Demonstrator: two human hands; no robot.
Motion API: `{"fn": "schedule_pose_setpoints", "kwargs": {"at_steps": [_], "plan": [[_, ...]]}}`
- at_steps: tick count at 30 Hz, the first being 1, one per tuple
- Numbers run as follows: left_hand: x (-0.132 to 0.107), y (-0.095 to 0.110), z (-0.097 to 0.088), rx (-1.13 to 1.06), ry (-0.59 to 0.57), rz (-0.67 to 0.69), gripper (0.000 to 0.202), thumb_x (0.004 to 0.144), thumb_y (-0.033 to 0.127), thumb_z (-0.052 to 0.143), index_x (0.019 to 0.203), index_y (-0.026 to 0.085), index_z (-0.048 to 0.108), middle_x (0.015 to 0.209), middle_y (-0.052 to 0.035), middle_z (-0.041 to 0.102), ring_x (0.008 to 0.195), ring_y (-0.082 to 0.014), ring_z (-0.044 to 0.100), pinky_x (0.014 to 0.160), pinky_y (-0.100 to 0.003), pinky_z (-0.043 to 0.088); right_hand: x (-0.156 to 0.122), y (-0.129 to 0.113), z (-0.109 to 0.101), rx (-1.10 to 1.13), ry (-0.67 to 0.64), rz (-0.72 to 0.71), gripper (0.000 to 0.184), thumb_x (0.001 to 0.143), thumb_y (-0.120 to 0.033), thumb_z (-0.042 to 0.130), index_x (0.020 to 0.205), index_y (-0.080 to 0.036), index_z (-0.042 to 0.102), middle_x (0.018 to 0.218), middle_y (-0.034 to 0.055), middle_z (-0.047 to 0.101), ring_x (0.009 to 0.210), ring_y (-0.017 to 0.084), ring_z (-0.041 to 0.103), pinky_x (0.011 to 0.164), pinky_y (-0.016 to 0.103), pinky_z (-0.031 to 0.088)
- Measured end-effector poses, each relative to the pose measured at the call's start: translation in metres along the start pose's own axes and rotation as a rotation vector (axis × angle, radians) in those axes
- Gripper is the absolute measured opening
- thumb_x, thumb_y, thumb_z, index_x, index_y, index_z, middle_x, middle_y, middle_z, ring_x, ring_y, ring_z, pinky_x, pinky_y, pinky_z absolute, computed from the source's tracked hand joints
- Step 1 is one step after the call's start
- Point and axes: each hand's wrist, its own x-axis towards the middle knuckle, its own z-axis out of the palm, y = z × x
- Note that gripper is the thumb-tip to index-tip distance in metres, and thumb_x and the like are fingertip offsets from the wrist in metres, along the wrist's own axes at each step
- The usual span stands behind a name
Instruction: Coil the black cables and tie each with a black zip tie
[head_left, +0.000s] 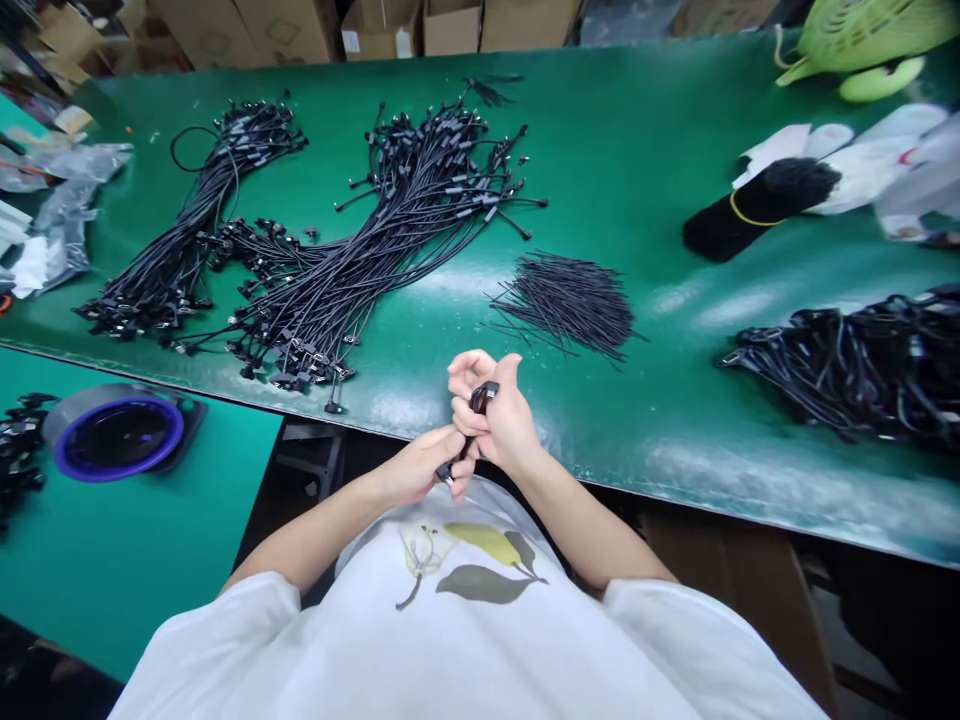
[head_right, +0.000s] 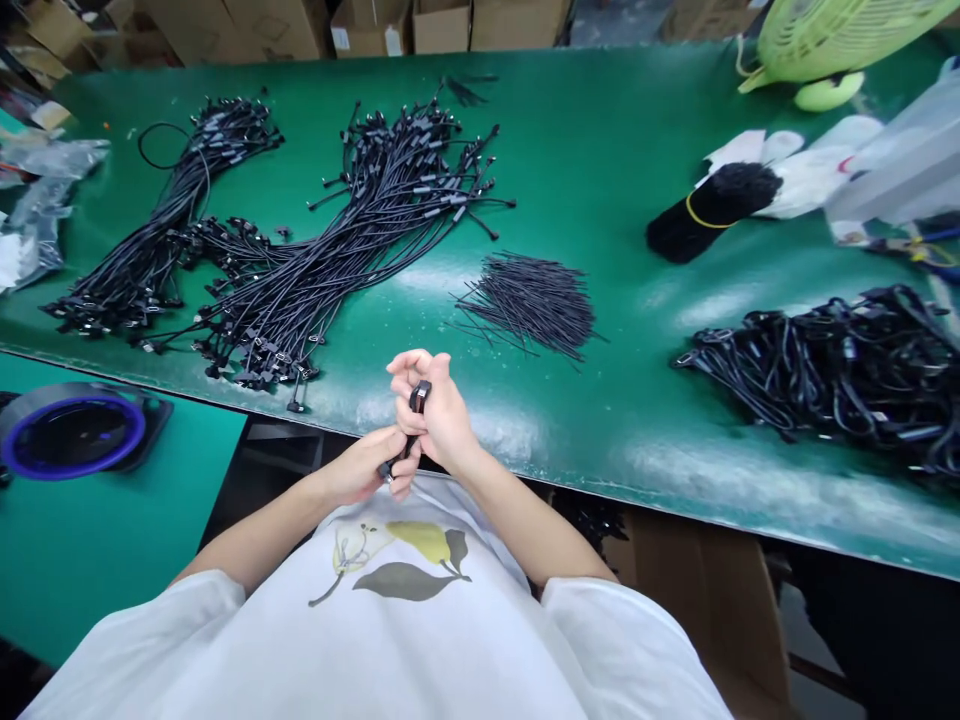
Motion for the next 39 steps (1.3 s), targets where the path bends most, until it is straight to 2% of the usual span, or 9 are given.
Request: {"fn": "schedule_pose_setpoints", "kwargs": {"at_steps": [4,7,10,13,17,22,28,33,39], "plan": [[0.003,-0.001,0.003,-0.124,0.060,-0.011,0.039,0.078,0.047,0.071,0.087,0.014,0.055,0.062,0.0056,0.043,0.054,-0.0090,0.050,0.059,-0.027,0.050,0.005,0.004,-0.016,-0.099,-0.032,-0.037,0.067,0.076,-0.086,0.039,0.091,-0.023,0.054,0.069,-0.0066,0.035,0.037,0.003,0.030,0.036,0.020,0.027],[0.005,0.003,0.004,-0.150,0.119,-0.029,0.033,0.079,0.044,0.069,0.082,0.014,0.055,0.058,0.0067,0.038,0.049,-0.0078,0.045,0.051,-0.023,0.043,0.003,-0.008,-0.030,-0.304,-0.036,-0.100,0.058,0.087,-0.075,0.033,0.098,-0.023,0.055,0.076,-0.0024,0.047,0.049,0.009,0.051,0.047,0.025,0.044],[0.007,0.007,0.002,-0.091,0.192,-0.086,0.032,0.083,0.045,0.058,0.072,0.016,0.052,0.052,0.0079,0.032,0.043,-0.0074,0.039,0.045,-0.021,0.035,-0.006,-0.029,-0.040,-0.817,0.002,-0.430,0.036,0.097,-0.053,0.039,0.107,-0.023,0.058,0.101,0.0061,0.059,0.088,0.019,0.064,0.080,0.036,0.051],[0.007,0.011,-0.002,0.054,0.228,-0.116,0.036,0.086,0.048,0.050,0.067,0.017,0.049,0.049,0.0075,0.033,0.041,-0.0080,0.038,0.045,-0.022,0.034,-0.015,-0.041,-0.048,-1.452,-0.290,-0.742,0.034,0.099,-0.043,0.040,0.119,-0.023,0.058,0.121,0.0103,0.059,0.115,0.025,0.054,0.103,0.046,0.036],[0.006,0.014,-0.004,0.359,0.076,-0.117,0.052,0.088,0.063,0.039,0.067,0.017,0.049,0.049,0.0056,0.039,0.043,-0.0094,0.040,0.049,-0.025,0.036,-0.016,-0.032,-0.059,-1.941,-0.679,-0.752,0.047,0.098,-0.054,0.036,0.102,-0.015,0.062,0.088,0.0085,0.064,0.085,0.022,0.057,0.085,0.041,0.038],[0.003,0.021,-0.004,0.540,-0.059,-0.042,0.039,0.082,0.047,0.065,0.103,0.017,0.052,0.075,0.0010,0.059,0.063,-0.0123,0.054,0.067,-0.027,0.043,-0.012,-0.031,-0.073,-2.012,-0.788,-0.901,0.044,0.103,-0.042,0.031,0.079,-0.016,0.059,0.066,0.0031,0.056,0.057,0.015,0.041,0.063,0.033,0.023],[-0.005,0.033,-0.010,0.794,0.098,0.110,0.063,0.077,0.023,0.071,0.134,0.022,0.044,0.117,-0.0089,0.060,0.106,-0.0225,0.058,0.098,-0.038,0.041,-0.002,-0.037,-0.075,-1.954,-0.624,-0.850,0.049,0.102,-0.043,0.031,0.069,-0.017,0.057,0.058,0.0023,0.051,0.053,0.014,0.034,0.064,0.033,0.022],[-0.004,0.032,-0.019,1.008,0.297,0.314,0.037,0.088,0.030,0.058,0.124,0.022,0.056,0.128,-0.0117,0.057,0.120,-0.0257,0.051,0.105,-0.040,0.035,-0.001,-0.039,-0.076,-1.981,-0.536,-0.870,0.052,0.100,-0.051,0.033,0.068,-0.016,0.056,0.059,0.0029,0.051,0.053,0.013,0.035,0.062,0.033,0.018],[0.001,0.034,-0.021,1.230,0.436,0.370,0.013,0.085,0.034,0.061,0.087,0.022,0.066,0.089,-0.0076,0.063,0.089,-0.0238,0.054,0.090,-0.035,0.038,-0.003,-0.038,-0.074,-2.142,-0.494,-0.899,0.052,0.098,-0.055,0.036,0.074,-0.015,0.058,0.062,0.0046,0.054,0.055,0.015,0.039,0.062,0.034,0.018]]}}
